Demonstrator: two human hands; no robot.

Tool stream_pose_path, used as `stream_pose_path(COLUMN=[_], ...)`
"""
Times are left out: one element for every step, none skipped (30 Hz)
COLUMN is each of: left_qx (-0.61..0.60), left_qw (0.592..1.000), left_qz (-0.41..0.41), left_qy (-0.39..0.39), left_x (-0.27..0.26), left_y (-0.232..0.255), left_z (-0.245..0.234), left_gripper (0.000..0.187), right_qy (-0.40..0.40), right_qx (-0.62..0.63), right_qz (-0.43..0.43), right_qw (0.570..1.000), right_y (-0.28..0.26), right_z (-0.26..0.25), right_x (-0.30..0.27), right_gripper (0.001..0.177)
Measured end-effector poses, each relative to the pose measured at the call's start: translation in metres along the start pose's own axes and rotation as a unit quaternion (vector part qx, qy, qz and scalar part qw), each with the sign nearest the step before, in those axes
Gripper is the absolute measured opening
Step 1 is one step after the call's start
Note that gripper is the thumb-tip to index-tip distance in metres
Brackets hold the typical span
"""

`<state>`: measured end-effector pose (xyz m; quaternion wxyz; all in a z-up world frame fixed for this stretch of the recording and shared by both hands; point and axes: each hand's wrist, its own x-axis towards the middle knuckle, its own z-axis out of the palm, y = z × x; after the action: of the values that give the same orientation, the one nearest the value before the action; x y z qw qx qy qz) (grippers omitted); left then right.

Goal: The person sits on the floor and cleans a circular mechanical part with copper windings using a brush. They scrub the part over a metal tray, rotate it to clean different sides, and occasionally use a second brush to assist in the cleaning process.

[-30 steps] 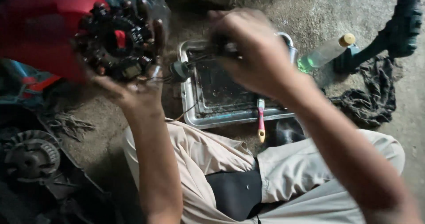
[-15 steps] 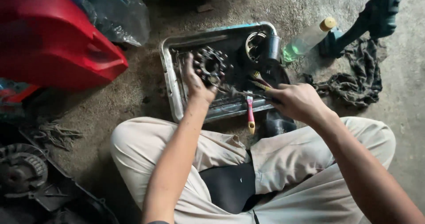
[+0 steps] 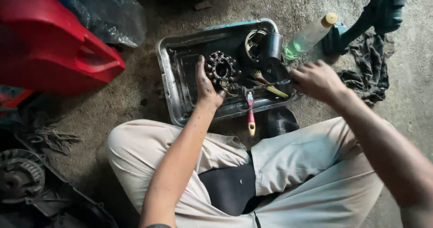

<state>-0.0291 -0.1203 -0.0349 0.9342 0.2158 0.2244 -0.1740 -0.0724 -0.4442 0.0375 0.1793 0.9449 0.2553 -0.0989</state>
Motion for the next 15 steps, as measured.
stream_pose_path(left_qx=[0.001,0.007,0.014,0.010,0.019,0.027,0.023,0.033,0.042,0.040,0.066,0.096,0.099,0.128,0.156], left_qw=[1.000,1.000,0.999,0.999,0.998,0.996,0.997,0.994,0.991,0.992,0.989,0.985,0.985,0.985,0.982], left_qz=[0.000,-0.014,-0.028,-0.027,-0.056,-0.081,-0.075,-0.098,-0.122,-0.116,-0.113,-0.113,-0.111,-0.111,-0.110], left_qy=[-0.002,-0.007,-0.012,-0.014,0.010,0.032,0.029,0.031,0.034,0.040,0.062,0.084,0.089,0.041,-0.006], left_x=[-0.001,0.000,0.000,-0.002,-0.004,-0.004,-0.006,-0.009,-0.012,-0.014,-0.015,-0.014,-0.012,-0.009,-0.006], left_y=[-0.003,-0.006,-0.009,-0.014,-0.017,-0.016,-0.016,-0.016,-0.017,-0.013,-0.011,-0.007,0.000,0.003,0.006], left_z=[-0.003,-0.004,-0.006,-0.006,-0.006,-0.004,-0.002,-0.002,-0.003,-0.004,-0.005,-0.005,-0.010,-0.013,-0.016], left_gripper=[0.046,0.048,0.050,0.050,0.055,0.060,0.060,0.060,0.060,0.060,0.057,0.053,0.053,0.056,0.059], right_qy=[0.001,-0.041,-0.084,-0.084,-0.097,-0.105,-0.100,-0.158,-0.215,-0.213,-0.258,-0.302,-0.300,-0.330,-0.355], right_qx=[0.000,-0.018,-0.036,-0.042,-0.085,-0.129,-0.136,-0.091,-0.045,-0.045,0.013,0.073,0.076,0.169,0.260], right_qz=[0.002,-0.012,-0.026,-0.027,-0.026,-0.027,-0.029,-0.042,-0.055,-0.063,-0.101,-0.135,-0.139,-0.067,0.005], right_qw=[1.000,0.999,0.995,0.995,0.991,0.986,0.985,0.982,0.974,0.974,0.961,0.941,0.941,0.926,0.898], right_y=[0.000,0.002,0.004,-0.003,-0.011,-0.017,-0.018,-0.022,-0.025,-0.028,-0.030,-0.035,-0.035,-0.033,-0.030], right_z=[-0.008,-0.017,-0.027,-0.026,-0.026,-0.027,-0.018,-0.006,0.008,0.009,0.012,0.015,0.016,0.017,0.018], right_x=[0.001,0.003,0.006,-0.001,-0.007,-0.008,-0.019,-0.030,-0.041,-0.045,-0.050,-0.055,-0.046,-0.042,-0.039], right_gripper=[0.039,0.031,0.025,0.025,0.033,0.045,0.045,0.045,0.045,0.045,0.039,0.034,0.034,0.027,0.023])
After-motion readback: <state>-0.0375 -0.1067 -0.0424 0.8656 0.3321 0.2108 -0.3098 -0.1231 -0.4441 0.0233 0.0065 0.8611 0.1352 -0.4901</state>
